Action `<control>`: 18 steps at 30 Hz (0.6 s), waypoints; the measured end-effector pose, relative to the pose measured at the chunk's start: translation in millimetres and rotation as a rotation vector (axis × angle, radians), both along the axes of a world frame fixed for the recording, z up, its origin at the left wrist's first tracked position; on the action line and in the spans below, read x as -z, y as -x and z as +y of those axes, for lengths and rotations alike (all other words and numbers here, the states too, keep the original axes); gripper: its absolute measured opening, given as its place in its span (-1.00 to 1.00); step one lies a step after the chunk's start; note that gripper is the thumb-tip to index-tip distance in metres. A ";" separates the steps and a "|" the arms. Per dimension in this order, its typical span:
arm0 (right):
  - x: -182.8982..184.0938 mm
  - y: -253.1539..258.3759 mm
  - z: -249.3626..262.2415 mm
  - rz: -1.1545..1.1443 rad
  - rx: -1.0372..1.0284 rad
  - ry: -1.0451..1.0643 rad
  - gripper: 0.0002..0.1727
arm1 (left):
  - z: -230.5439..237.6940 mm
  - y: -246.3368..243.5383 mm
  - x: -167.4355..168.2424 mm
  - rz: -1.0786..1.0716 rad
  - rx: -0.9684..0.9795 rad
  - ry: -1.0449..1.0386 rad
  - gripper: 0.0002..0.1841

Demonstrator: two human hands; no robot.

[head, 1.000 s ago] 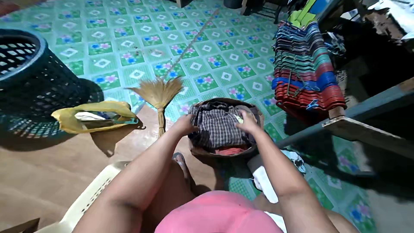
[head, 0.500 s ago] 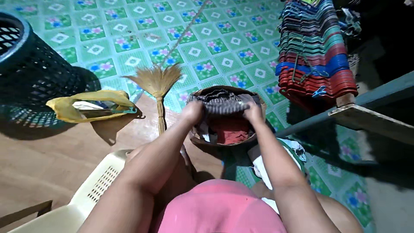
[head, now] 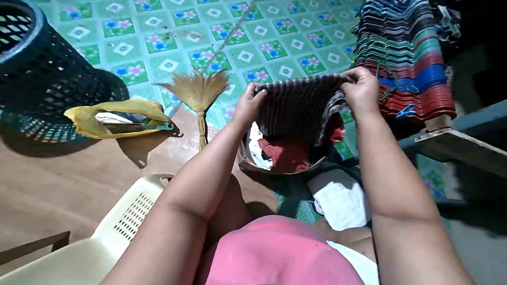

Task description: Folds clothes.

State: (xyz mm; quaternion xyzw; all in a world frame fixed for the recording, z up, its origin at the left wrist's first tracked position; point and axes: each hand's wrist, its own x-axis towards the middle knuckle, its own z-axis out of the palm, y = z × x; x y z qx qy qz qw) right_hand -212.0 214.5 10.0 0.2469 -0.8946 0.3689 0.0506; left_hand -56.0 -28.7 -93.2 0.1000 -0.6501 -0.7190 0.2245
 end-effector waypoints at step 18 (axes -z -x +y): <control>191.1 -70.7 -16.9 -0.369 -0.505 -0.757 -0.62 | -7.0 -46.5 77.9 -0.896 0.776 0.885 -0.65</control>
